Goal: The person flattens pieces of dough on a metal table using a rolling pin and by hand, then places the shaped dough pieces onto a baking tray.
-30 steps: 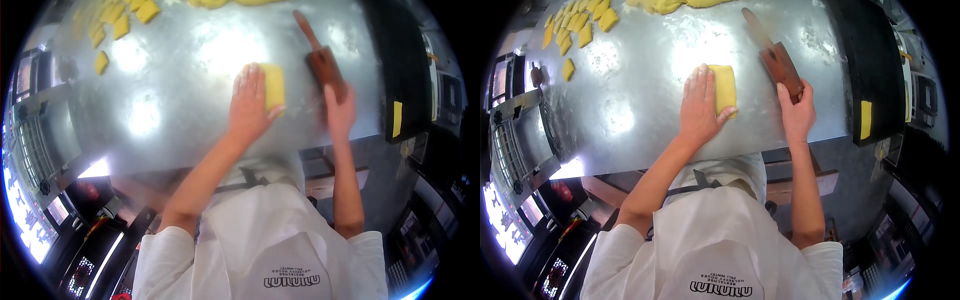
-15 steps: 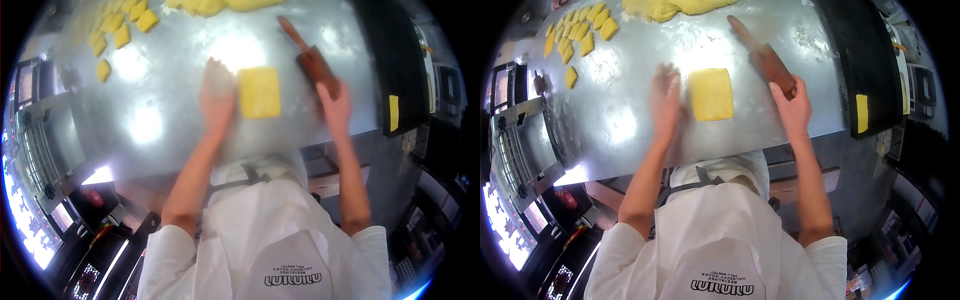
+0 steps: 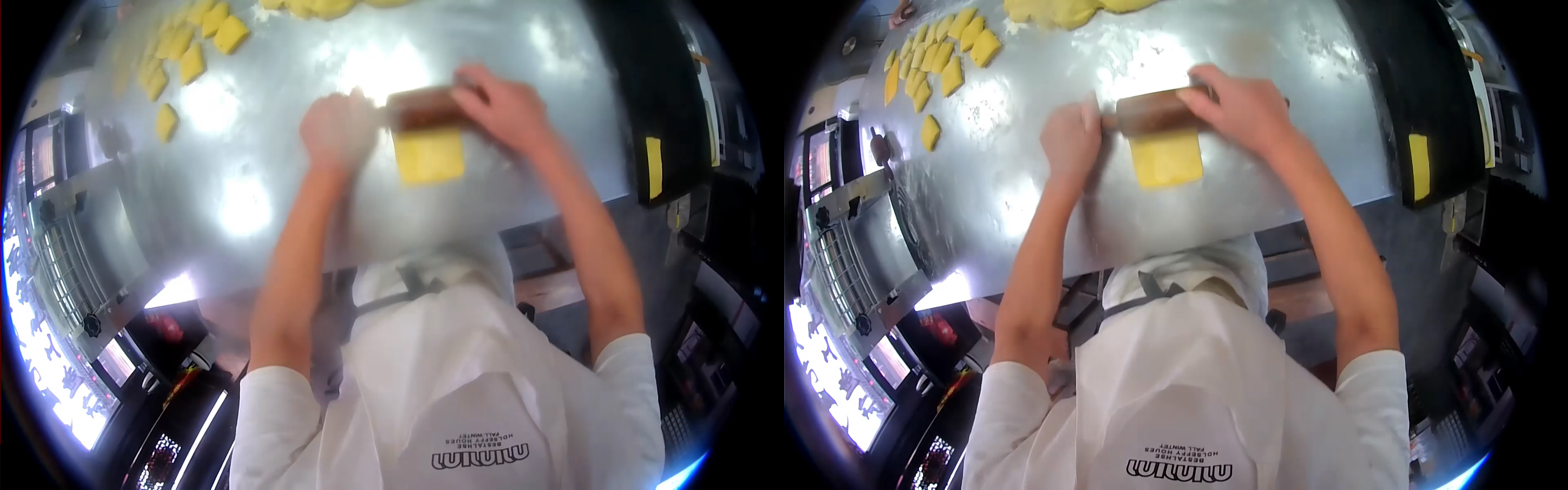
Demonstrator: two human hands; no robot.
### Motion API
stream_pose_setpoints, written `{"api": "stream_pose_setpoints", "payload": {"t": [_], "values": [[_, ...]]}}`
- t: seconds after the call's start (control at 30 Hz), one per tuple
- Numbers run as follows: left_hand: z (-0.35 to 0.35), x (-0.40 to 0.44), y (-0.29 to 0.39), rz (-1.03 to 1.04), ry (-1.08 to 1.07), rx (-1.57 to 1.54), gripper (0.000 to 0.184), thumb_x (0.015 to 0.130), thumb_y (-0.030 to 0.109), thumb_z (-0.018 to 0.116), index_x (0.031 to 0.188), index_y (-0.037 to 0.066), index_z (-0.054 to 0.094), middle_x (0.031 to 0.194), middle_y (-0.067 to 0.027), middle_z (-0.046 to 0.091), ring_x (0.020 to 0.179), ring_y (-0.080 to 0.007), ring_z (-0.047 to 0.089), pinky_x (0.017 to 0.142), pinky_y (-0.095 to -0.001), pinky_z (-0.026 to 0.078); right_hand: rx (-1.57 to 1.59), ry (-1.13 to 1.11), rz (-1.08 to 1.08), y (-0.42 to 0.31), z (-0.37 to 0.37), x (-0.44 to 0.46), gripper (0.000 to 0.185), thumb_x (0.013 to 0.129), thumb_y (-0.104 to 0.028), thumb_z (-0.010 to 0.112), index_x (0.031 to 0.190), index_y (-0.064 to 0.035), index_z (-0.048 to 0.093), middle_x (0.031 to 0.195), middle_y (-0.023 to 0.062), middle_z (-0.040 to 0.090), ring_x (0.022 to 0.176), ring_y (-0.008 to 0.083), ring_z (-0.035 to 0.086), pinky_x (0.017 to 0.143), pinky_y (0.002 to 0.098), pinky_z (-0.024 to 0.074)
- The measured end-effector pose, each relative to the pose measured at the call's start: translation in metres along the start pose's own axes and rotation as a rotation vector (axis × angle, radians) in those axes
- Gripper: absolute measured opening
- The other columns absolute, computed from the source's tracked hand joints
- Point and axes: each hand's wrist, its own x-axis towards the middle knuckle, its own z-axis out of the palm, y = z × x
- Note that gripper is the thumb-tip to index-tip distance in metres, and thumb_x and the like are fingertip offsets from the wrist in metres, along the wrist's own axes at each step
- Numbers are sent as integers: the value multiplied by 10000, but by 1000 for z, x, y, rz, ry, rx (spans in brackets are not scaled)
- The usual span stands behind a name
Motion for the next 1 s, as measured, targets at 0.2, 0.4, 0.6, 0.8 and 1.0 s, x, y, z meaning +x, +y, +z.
{"api": "stream_pose_setpoints", "payload": {"t": [0.2, 0.4, 0.6, 0.8, 1.0], "values": [[24, -75, -20, 112, 179, -92, 383, 1037, 250, 558, 725, 36, 615, 749, -184, 615, 735, -403, 573, 670, -506, 450, -67, -37, -204, -16, 5, -77, 779, 780, -612, 797, 1363, -127, 619, 902, 101, 755, 806, 352, 716, 687, 454, 546], [10, -46, -18, -29, -20, -175, 307, 1040, 277, 586, 881, 27, 669, 895, -173, 675, 816, -415, 607, 740, -496, 476, 193, -27, 103, -6, -4, -54, 720, 795, -588, 811, 1362, -178, 641, 923, 99, 757, 820, 278, 728, 747, 376, 554], [-2, 16, 24, 36, -116, -342, 489, 942, 246, 725, 1350, -2, 620, 1171, -234, 699, 1076, -405, 651, 979, -455, 514, 317, 345, 437, 54, -8, -39, 517, 994, -561, 609, 1304, -154, 689, 1032, 98, 751, 966, 248, 711, 909, 352, 520], [4, 23, 51, 106, -407, -144, 370, 845, 214, 820, 1131, 16, 693, 1048, -189, 699, 1035, -375, 661, 888, -459, 534, 246, 558, 527, 67, -15, -74, 511, 1031, -543, 564, 1267, -105, 683, 946, 54, 707, 887, 197, 661, 873, 320, 504], [-25, 13, 60, 144, -379, -470, 261, 839, 150, 807, 1039, 26, 696, 1026, -162, 702, 948, -350, 682, 808, -432, 546, 246, 570, 551, 57, -18, -77, 509, 1020, -550, 583, 1231, -101, 696, 908, 43, 688, 856, 195, 647, 850, 314, 501]]}}
